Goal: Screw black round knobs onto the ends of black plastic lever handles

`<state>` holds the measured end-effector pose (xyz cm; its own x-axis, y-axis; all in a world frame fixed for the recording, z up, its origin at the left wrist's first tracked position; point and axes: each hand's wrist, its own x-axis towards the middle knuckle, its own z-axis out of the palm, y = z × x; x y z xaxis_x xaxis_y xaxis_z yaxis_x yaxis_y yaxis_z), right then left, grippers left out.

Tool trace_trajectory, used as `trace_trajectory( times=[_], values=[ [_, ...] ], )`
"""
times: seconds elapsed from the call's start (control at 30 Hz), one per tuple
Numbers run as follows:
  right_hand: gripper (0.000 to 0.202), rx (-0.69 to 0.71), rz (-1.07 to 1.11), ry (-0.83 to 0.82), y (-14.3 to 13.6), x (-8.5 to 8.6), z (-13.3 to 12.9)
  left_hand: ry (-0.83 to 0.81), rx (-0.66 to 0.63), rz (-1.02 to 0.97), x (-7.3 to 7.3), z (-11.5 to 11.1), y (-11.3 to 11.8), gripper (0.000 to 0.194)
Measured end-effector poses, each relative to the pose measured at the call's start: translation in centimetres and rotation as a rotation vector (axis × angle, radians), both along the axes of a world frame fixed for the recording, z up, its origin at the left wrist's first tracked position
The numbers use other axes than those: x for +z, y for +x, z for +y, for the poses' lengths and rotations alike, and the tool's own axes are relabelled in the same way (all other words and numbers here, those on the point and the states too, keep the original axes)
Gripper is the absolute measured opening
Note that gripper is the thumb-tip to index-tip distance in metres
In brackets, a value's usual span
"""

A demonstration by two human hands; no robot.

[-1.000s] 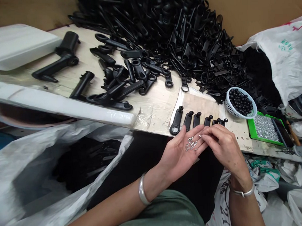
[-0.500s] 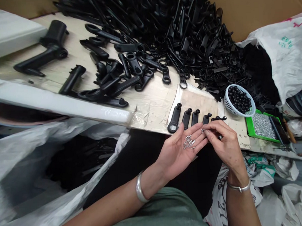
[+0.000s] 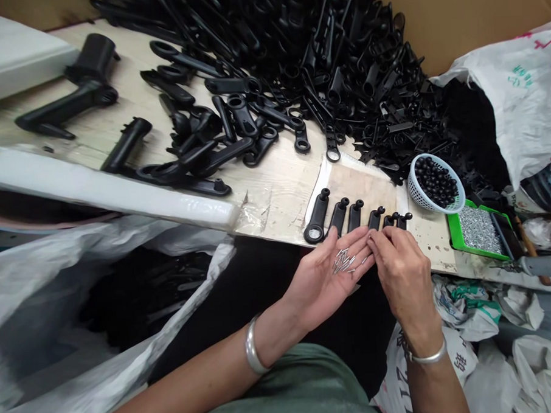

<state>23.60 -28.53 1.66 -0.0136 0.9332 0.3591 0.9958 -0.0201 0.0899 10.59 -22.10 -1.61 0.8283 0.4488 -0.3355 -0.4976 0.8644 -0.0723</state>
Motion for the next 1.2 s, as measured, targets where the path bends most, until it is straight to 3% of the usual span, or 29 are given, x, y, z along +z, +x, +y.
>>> trace_trajectory(
  times=[0.33, 0.6, 0.7, 0.93, 1.2],
  values=[
    [0.018, 0.062, 0.097, -0.005, -0.4, 0.5, 0.5, 0.012, -0.003, -0.003, 0.2, 0.1, -0.1, 0.051],
    [0.016, -0.113, 0.712, 0.027, 2.0, 0.9, 4.5, 0.019, -0.016, 0.006, 0.0, 0.0, -0.4, 0.046],
    [0.015, -0.132, 0.818, -0.002, 2.4, 0.8, 6.4, 0.013, -0.02, 0.013, 0.0, 0.0, -0.5, 0.046],
    [0.016, -0.082, 0.753, -0.047, 2.8, 0.0, 7.9, 0.017, -0.029, 0.009, -0.2, 0.0, -0.5, 0.049],
    [0.017, 0.019, 0.443, -0.039, 2.5, 0.1, 8.1, 0.02, -0.027, 0.006, 0.0, 0.1, -0.5, 0.051]
  ],
)
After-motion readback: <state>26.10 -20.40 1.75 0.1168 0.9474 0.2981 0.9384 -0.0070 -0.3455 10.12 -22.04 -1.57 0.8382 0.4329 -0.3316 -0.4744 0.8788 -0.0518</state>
